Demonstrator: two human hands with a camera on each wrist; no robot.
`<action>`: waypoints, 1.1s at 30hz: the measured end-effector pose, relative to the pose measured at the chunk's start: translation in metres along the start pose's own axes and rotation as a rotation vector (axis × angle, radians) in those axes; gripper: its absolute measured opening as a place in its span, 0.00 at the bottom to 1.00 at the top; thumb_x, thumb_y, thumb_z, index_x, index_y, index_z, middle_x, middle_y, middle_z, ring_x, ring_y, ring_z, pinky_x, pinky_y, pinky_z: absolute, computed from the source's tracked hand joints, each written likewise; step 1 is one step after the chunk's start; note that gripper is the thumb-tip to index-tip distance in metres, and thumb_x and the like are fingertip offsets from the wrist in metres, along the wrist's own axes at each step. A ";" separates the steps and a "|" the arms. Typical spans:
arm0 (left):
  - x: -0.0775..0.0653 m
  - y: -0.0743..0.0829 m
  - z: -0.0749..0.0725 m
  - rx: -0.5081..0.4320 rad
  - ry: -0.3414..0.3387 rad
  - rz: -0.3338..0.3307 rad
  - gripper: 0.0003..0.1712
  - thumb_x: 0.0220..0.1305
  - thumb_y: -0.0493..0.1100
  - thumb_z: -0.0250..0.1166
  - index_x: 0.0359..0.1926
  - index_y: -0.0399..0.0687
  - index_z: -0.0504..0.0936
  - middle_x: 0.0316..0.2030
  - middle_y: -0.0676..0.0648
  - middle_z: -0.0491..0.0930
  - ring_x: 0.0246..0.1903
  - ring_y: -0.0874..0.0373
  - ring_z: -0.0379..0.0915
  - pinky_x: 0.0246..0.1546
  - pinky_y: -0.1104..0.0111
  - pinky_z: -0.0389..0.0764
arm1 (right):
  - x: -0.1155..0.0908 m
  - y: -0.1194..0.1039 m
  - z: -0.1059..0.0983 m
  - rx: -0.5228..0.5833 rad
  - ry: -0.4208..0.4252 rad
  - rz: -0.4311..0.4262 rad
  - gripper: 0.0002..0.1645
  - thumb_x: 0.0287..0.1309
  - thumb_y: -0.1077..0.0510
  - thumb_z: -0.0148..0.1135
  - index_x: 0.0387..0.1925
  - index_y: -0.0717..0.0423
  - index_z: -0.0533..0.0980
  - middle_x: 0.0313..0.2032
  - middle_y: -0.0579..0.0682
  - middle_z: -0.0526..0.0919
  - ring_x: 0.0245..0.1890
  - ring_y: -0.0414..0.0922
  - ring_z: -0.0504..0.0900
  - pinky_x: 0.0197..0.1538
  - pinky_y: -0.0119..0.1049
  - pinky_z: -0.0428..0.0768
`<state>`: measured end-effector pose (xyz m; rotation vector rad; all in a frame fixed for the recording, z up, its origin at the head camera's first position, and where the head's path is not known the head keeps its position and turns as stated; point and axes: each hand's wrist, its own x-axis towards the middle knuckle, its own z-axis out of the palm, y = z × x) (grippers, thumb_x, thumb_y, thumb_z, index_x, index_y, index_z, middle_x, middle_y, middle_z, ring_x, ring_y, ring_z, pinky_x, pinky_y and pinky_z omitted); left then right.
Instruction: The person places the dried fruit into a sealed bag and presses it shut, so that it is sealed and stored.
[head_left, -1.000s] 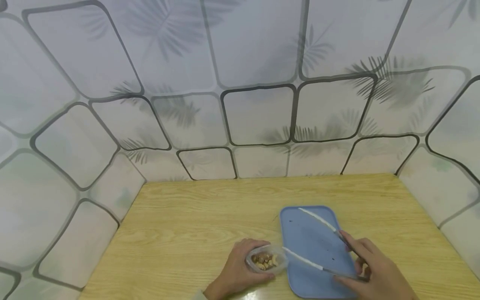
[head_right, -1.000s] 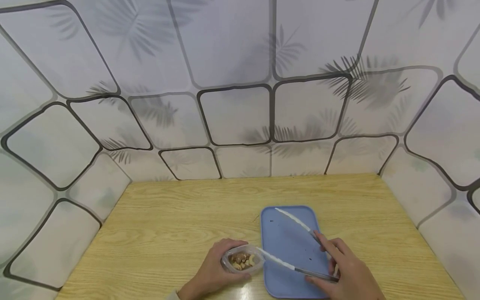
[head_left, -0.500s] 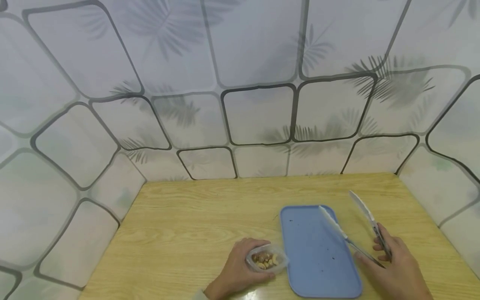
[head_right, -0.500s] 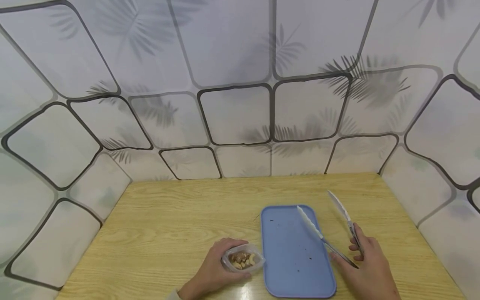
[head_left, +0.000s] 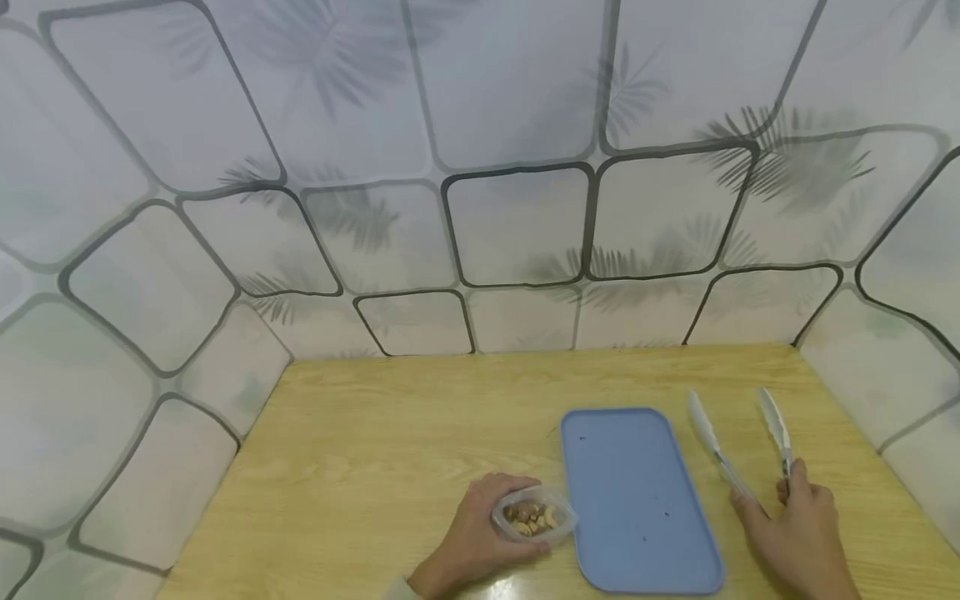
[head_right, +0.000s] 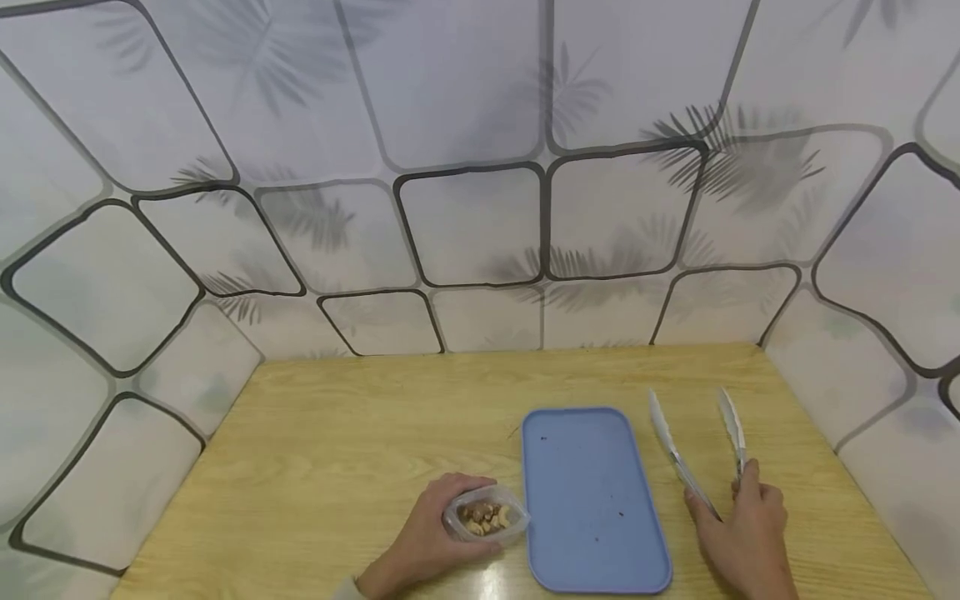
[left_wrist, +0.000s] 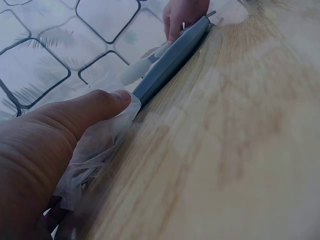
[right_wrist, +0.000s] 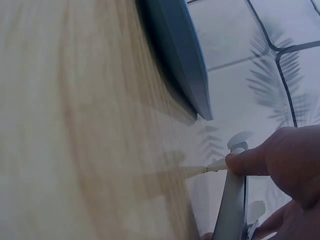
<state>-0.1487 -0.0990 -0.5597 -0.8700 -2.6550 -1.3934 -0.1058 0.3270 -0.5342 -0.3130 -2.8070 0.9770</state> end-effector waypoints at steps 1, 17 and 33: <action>0.000 0.000 0.000 0.002 0.003 0.005 0.40 0.54 0.58 0.86 0.67 0.71 0.82 0.55 0.65 0.86 0.52 0.70 0.76 0.61 0.63 0.71 | 0.000 0.000 0.000 -0.006 -0.018 0.015 0.44 0.73 0.50 0.67 0.63 0.86 0.58 0.50 0.85 0.71 0.55 0.85 0.68 0.50 0.78 0.74; 0.001 0.006 -0.001 -0.012 -0.003 -0.050 0.41 0.51 0.58 0.88 0.67 0.74 0.82 0.55 0.67 0.86 0.52 0.71 0.75 0.62 0.64 0.71 | -0.005 -0.012 -0.010 0.017 0.078 0.044 0.65 0.72 0.47 0.66 0.82 0.79 0.35 0.71 0.94 0.47 0.68 0.90 0.51 0.60 0.84 0.61; -0.001 0.003 0.000 -0.087 0.032 -0.048 0.38 0.54 0.57 0.86 0.66 0.72 0.83 0.52 0.60 0.86 0.49 0.69 0.75 0.52 0.70 0.73 | -0.018 -0.070 0.010 0.266 0.286 -0.417 0.53 0.53 0.74 0.77 0.80 0.51 0.71 0.71 0.61 0.71 0.73 0.26 0.59 0.68 0.12 0.53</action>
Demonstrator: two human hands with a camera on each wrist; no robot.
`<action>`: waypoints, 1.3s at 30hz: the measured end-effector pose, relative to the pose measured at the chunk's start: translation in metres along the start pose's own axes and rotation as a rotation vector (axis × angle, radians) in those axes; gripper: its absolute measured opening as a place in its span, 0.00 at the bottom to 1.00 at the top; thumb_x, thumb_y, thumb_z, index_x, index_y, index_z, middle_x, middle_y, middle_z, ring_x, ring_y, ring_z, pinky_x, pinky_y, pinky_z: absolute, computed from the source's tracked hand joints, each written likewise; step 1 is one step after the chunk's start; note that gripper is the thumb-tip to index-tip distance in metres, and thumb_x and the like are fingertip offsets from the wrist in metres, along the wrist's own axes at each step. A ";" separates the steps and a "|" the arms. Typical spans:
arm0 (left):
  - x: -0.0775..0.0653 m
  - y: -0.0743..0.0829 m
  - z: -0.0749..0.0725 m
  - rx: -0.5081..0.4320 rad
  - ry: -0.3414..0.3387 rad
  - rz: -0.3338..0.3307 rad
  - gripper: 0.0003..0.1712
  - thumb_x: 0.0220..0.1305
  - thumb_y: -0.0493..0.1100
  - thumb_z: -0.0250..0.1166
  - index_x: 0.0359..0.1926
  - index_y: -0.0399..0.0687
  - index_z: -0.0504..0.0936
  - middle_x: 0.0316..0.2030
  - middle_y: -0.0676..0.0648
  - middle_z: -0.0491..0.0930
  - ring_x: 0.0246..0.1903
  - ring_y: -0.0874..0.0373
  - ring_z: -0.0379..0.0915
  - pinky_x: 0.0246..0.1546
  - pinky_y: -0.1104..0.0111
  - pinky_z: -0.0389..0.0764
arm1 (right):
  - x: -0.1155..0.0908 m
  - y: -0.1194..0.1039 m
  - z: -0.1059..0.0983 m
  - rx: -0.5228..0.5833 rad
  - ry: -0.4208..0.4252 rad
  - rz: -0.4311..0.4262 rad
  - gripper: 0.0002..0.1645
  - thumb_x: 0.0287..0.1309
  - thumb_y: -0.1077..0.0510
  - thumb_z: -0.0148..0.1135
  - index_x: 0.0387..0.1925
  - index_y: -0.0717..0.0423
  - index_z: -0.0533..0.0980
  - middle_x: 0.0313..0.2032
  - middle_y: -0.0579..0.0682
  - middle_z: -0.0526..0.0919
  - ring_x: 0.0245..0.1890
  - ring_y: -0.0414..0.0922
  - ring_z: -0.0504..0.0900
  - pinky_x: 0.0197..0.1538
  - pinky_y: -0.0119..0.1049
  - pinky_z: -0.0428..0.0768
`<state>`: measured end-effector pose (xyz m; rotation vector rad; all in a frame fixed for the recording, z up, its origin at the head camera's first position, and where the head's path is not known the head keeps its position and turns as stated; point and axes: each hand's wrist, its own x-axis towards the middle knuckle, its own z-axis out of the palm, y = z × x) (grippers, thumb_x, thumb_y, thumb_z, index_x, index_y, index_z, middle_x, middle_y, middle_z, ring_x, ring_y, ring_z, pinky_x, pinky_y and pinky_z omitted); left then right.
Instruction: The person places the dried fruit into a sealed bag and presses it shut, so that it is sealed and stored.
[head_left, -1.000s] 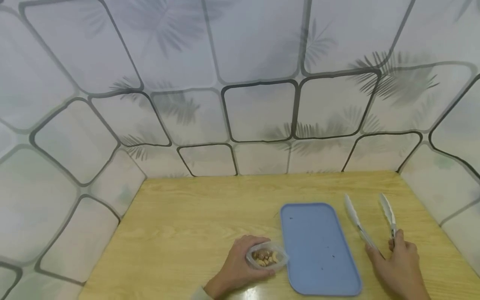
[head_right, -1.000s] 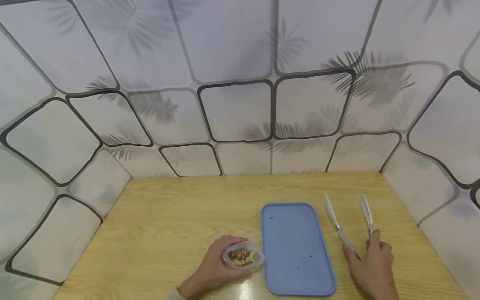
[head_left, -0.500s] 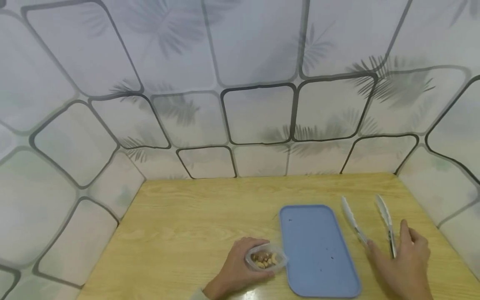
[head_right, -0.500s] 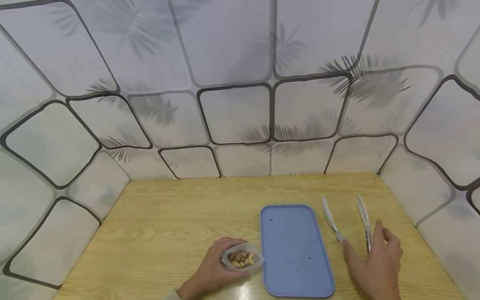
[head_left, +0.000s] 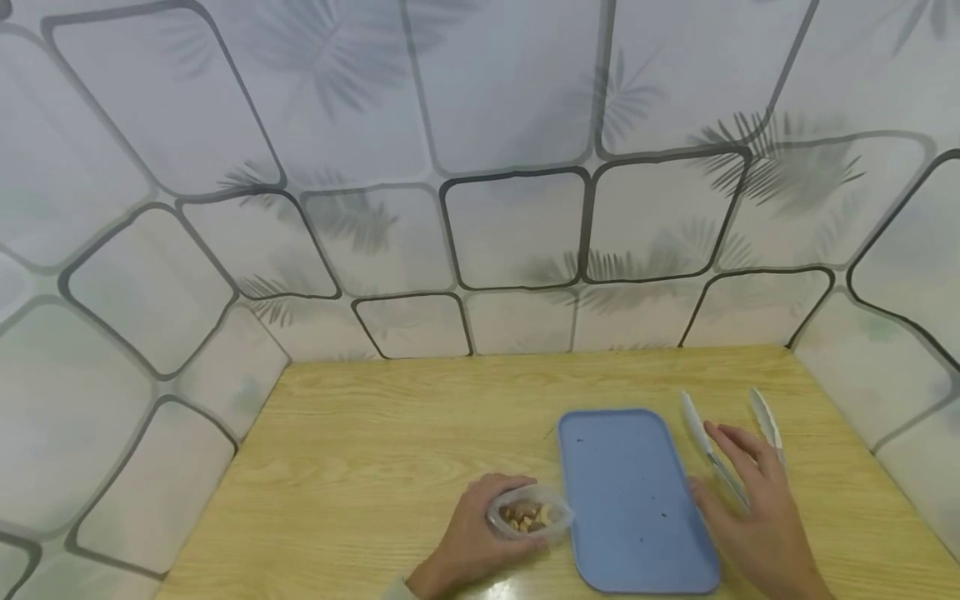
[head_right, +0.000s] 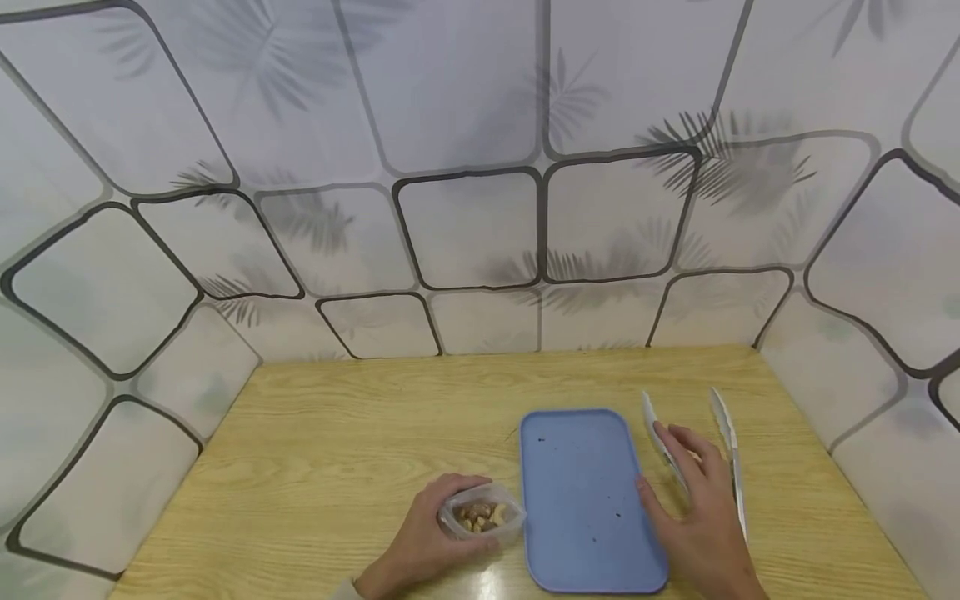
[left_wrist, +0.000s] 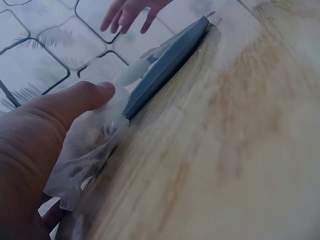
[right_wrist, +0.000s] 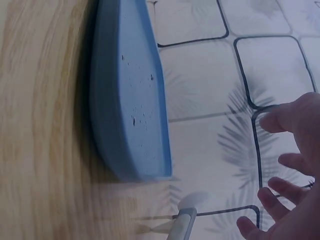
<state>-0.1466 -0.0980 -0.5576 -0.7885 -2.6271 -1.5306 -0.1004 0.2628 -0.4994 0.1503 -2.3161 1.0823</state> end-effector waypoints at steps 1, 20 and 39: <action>0.001 0.000 0.000 -0.023 0.001 0.005 0.37 0.54 0.56 0.86 0.65 0.71 0.84 0.52 0.59 0.87 0.49 0.69 0.77 0.52 0.71 0.76 | 0.001 -0.001 0.002 0.015 -0.005 -0.044 0.53 0.50 0.76 0.77 0.78 0.52 0.73 0.71 0.60 0.73 0.73 0.23 0.59 0.67 0.12 0.54; 0.034 0.054 -0.031 -0.131 0.025 0.156 0.37 0.56 0.47 0.87 0.66 0.61 0.85 0.52 0.50 0.92 0.45 0.65 0.85 0.48 0.68 0.86 | 0.016 -0.053 0.038 0.236 -0.233 -0.369 0.41 0.54 0.75 0.76 0.70 0.59 0.78 0.59 0.46 0.87 0.58 0.39 0.84 0.67 0.20 0.74; 0.035 0.083 -0.042 -0.130 0.012 0.305 0.35 0.59 0.45 0.84 0.67 0.52 0.83 0.48 0.45 0.93 0.39 0.65 0.87 0.38 0.68 0.88 | 0.036 -0.088 0.042 0.285 -0.215 -0.461 0.25 0.54 0.74 0.78 0.49 0.48 0.85 0.43 0.40 0.90 0.42 0.37 0.86 0.50 0.23 0.82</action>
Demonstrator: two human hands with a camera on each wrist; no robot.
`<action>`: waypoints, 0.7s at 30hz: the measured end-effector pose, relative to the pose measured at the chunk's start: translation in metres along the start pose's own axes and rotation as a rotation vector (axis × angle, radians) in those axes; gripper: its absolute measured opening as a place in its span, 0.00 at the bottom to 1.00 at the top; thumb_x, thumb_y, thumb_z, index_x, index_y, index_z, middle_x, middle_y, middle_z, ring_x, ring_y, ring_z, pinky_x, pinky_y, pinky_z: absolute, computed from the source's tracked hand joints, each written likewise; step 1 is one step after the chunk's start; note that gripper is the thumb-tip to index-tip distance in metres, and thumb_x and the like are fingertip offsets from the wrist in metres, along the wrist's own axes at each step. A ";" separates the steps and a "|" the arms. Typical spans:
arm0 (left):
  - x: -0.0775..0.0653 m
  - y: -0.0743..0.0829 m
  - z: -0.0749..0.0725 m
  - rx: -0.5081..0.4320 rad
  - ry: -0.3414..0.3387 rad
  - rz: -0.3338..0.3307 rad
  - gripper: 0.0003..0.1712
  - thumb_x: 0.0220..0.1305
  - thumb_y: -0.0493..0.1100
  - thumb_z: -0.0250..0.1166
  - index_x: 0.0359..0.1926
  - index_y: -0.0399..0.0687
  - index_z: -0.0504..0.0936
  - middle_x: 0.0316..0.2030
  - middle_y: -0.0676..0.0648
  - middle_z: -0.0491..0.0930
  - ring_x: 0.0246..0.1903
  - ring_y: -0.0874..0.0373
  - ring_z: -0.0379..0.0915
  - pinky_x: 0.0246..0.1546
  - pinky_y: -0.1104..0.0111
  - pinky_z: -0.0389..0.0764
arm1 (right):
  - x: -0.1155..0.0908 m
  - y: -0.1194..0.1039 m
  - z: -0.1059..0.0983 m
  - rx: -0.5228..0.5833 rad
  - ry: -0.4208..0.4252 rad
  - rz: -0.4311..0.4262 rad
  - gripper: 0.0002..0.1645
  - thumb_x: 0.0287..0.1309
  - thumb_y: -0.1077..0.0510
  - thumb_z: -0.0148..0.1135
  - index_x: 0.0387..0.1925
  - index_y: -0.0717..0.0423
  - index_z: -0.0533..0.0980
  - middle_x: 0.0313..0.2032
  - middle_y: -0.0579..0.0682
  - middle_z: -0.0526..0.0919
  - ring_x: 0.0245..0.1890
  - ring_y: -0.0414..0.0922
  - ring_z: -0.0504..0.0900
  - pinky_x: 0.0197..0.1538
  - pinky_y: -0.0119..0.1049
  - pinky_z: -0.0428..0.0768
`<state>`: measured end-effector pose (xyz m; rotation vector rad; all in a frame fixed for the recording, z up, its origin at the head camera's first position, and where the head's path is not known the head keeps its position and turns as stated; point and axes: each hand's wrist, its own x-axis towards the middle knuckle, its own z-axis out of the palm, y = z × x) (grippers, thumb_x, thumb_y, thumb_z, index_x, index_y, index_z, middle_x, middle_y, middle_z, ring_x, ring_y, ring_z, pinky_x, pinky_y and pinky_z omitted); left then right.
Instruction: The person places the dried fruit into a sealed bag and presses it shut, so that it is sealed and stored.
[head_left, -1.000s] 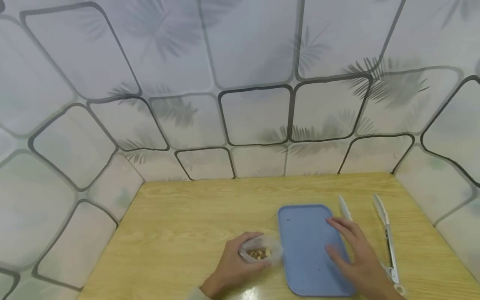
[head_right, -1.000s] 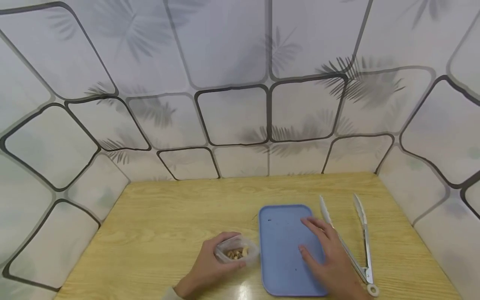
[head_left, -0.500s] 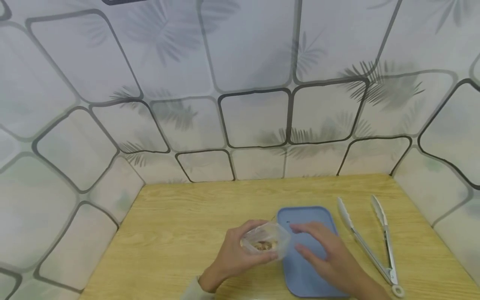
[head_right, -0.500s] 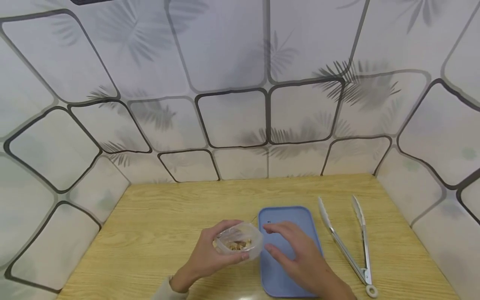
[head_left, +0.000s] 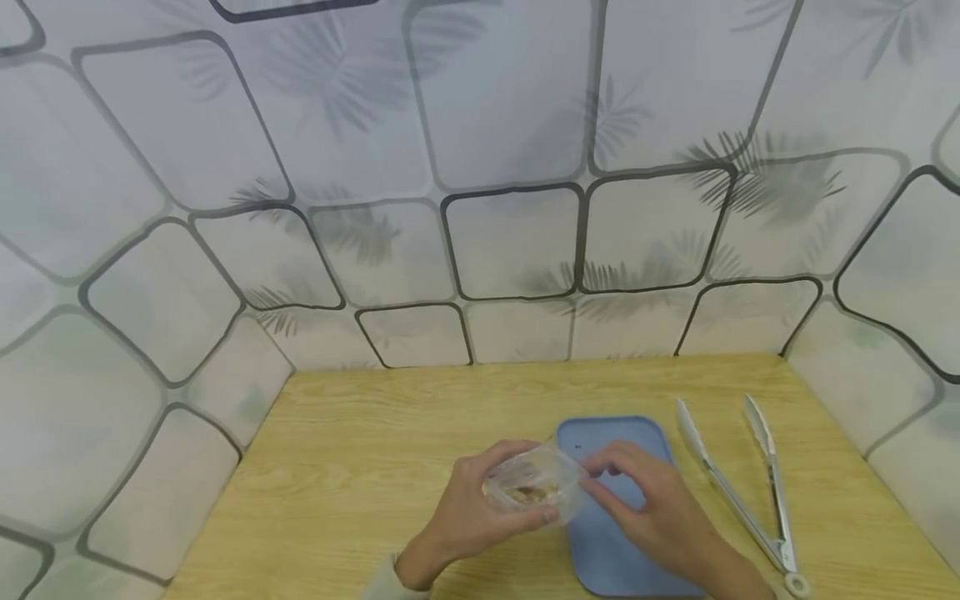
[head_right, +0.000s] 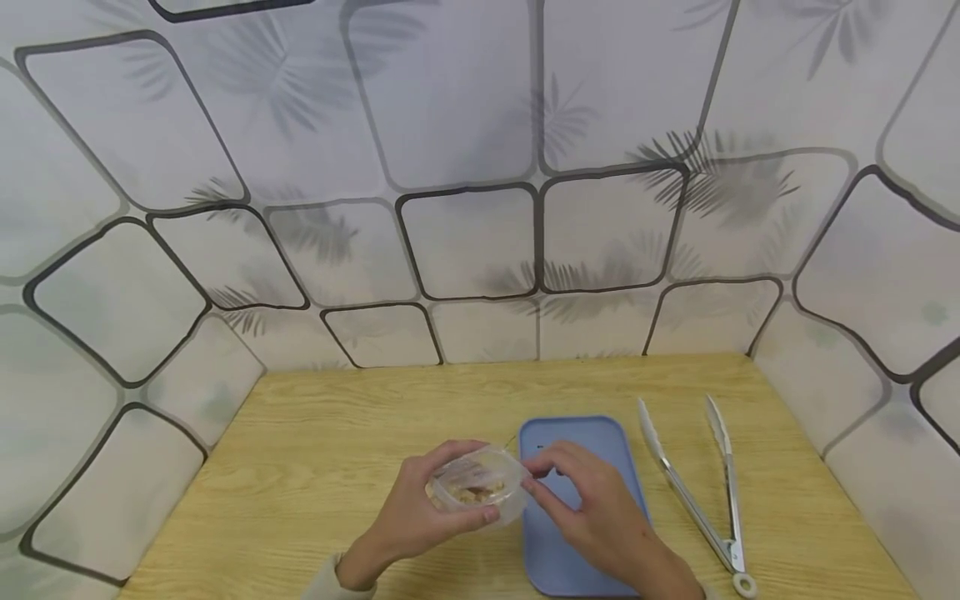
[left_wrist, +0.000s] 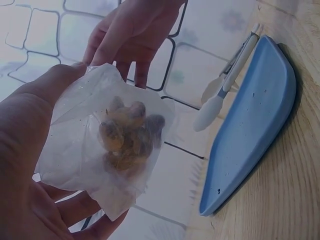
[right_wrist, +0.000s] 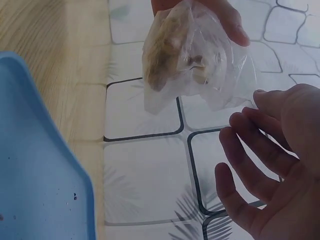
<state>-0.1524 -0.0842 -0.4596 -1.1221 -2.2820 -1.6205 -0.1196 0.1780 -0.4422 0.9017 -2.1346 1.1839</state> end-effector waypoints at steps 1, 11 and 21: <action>0.000 0.000 0.000 -0.004 -0.004 -0.007 0.35 0.60 0.45 0.84 0.68 0.52 0.83 0.48 0.45 0.93 0.39 0.65 0.87 0.37 0.68 0.88 | 0.001 0.000 0.000 0.000 0.004 0.001 0.26 0.53 0.75 0.78 0.47 0.47 0.85 0.42 0.39 0.89 0.41 0.36 0.86 0.49 0.23 0.82; -0.009 -0.001 0.001 -0.074 -0.002 -0.180 0.54 0.55 0.45 0.86 0.80 0.63 0.68 0.65 0.48 0.85 0.60 0.59 0.83 0.55 0.63 0.86 | 0.011 0.001 0.000 -0.011 0.105 0.078 0.22 0.54 0.78 0.76 0.39 0.48 0.86 0.36 0.41 0.90 0.35 0.34 0.86 0.41 0.23 0.83; -0.038 -0.022 0.013 -0.354 0.057 -0.423 0.35 0.73 0.40 0.73 0.74 0.40 0.68 0.58 0.39 0.83 0.56 0.62 0.80 0.57 0.66 0.87 | 0.022 0.002 -0.005 -0.019 0.177 0.146 0.22 0.58 0.77 0.75 0.40 0.45 0.86 0.37 0.41 0.90 0.39 0.33 0.87 0.47 0.23 0.85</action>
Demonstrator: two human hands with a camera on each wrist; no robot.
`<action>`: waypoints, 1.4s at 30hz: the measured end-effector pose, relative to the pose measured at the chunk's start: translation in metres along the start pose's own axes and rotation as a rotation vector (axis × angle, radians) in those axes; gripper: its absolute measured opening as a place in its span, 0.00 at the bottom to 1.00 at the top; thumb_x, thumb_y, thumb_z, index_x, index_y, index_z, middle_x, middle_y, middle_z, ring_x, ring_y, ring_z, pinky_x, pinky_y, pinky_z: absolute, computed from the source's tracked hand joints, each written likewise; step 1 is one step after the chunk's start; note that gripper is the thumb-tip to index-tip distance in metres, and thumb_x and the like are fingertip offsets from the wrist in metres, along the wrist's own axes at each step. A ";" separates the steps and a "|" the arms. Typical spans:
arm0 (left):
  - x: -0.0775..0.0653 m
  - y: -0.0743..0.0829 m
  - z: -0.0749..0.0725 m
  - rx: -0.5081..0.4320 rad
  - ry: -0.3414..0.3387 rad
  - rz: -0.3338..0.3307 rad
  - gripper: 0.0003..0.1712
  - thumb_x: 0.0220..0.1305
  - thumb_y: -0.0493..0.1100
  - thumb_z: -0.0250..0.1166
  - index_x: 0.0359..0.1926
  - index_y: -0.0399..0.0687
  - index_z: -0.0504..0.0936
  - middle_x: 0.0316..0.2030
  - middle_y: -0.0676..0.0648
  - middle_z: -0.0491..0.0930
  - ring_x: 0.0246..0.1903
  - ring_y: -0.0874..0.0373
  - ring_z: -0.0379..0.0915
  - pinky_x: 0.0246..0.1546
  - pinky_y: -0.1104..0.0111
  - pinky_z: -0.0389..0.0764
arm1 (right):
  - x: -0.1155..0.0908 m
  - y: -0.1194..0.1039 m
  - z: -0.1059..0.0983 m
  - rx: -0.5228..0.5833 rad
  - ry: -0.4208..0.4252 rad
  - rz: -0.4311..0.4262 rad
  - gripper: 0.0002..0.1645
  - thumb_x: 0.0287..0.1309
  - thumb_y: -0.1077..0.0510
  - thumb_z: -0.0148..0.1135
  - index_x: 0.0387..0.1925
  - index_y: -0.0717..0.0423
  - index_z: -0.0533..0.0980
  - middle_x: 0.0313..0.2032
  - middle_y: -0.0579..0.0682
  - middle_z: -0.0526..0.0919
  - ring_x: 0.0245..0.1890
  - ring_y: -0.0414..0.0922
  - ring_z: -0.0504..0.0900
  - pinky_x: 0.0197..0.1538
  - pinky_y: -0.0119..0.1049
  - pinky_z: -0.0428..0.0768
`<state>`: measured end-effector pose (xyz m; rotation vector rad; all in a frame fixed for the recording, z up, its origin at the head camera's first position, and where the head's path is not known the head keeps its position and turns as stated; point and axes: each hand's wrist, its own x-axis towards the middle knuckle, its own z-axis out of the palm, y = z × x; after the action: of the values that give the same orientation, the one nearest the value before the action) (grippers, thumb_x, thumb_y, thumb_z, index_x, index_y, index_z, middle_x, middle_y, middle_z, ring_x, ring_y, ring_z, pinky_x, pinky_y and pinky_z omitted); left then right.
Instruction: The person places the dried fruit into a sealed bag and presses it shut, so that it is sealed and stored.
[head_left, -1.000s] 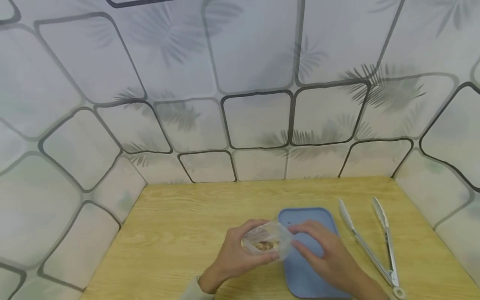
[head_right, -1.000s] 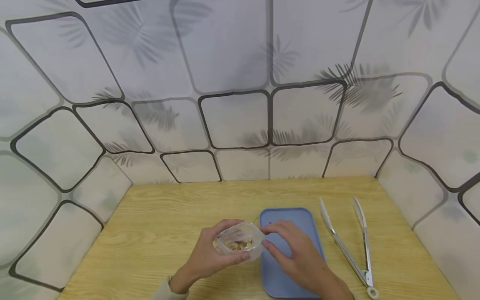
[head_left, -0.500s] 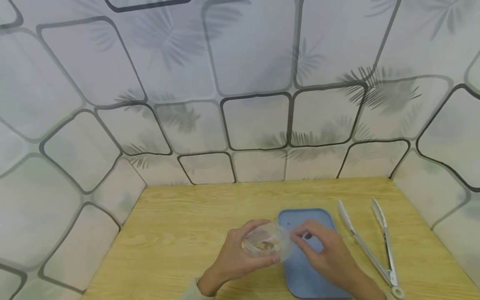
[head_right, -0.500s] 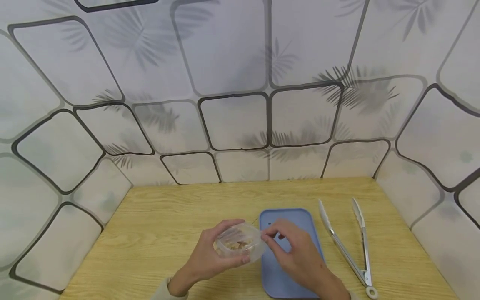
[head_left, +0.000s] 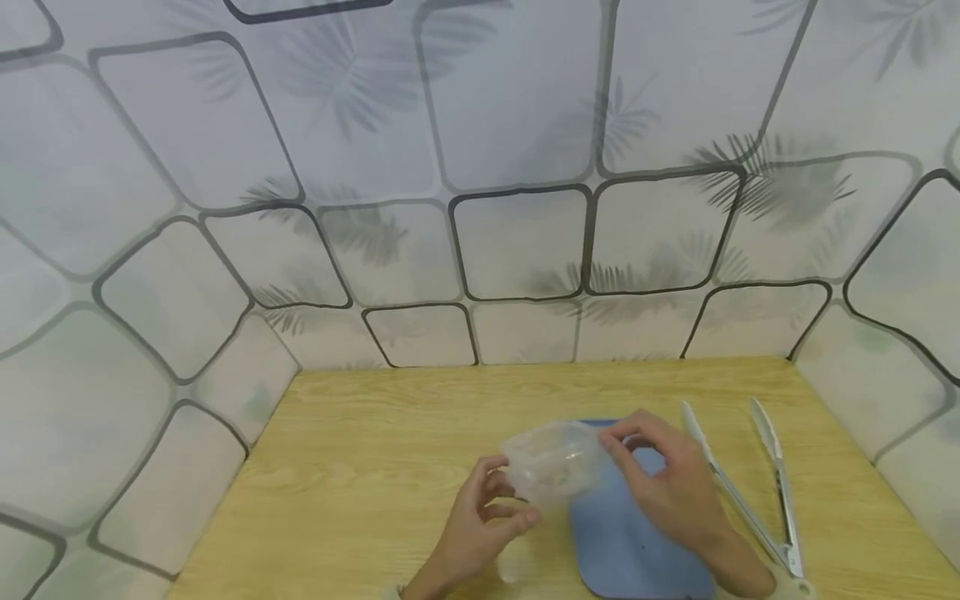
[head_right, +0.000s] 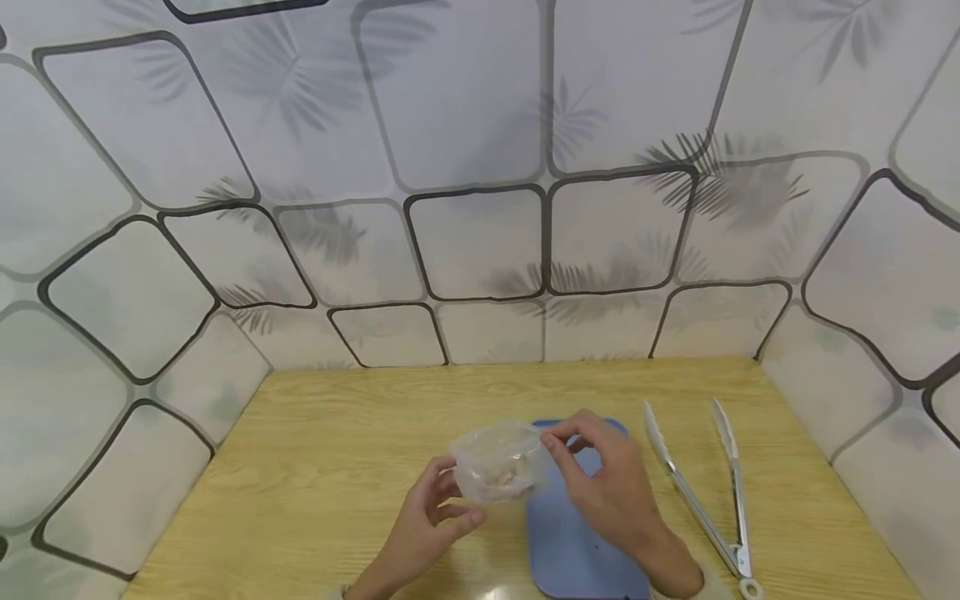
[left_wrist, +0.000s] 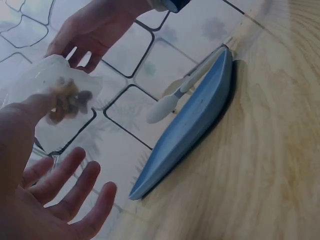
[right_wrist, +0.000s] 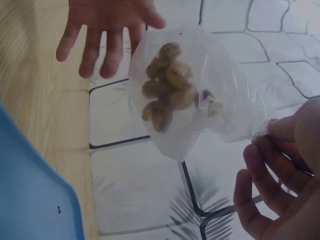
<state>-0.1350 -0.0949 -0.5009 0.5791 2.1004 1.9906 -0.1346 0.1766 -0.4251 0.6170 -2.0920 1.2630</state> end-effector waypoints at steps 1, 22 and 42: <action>-0.001 -0.001 0.001 0.009 0.012 0.001 0.31 0.75 0.41 0.71 0.71 0.38 0.71 0.56 0.38 0.84 0.54 0.63 0.81 0.56 0.67 0.87 | 0.001 0.000 0.000 0.002 0.004 -0.002 0.22 0.58 0.77 0.74 0.41 0.46 0.86 0.37 0.41 0.90 0.39 0.34 0.87 0.47 0.23 0.85; -0.005 -0.005 0.011 -0.023 0.000 0.124 0.13 0.86 0.36 0.50 0.51 0.28 0.77 0.44 0.20 0.83 0.45 0.69 0.85 0.53 0.68 0.86 | 0.002 -0.002 -0.003 0.024 0.024 0.030 0.21 0.58 0.78 0.74 0.40 0.48 0.87 0.35 0.42 0.90 0.37 0.34 0.86 0.49 0.23 0.81; -0.008 -0.011 0.016 0.031 0.096 0.218 0.10 0.83 0.31 0.52 0.46 0.30 0.79 0.38 0.25 0.85 0.41 0.65 0.87 0.51 0.66 0.88 | -0.004 -0.002 0.002 0.058 0.010 0.036 0.21 0.58 0.77 0.73 0.40 0.48 0.87 0.36 0.42 0.90 0.38 0.35 0.87 0.52 0.23 0.82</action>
<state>-0.1230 -0.0841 -0.5137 0.7627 2.2114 2.1428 -0.1309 0.1741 -0.4272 0.5996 -2.0731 1.3477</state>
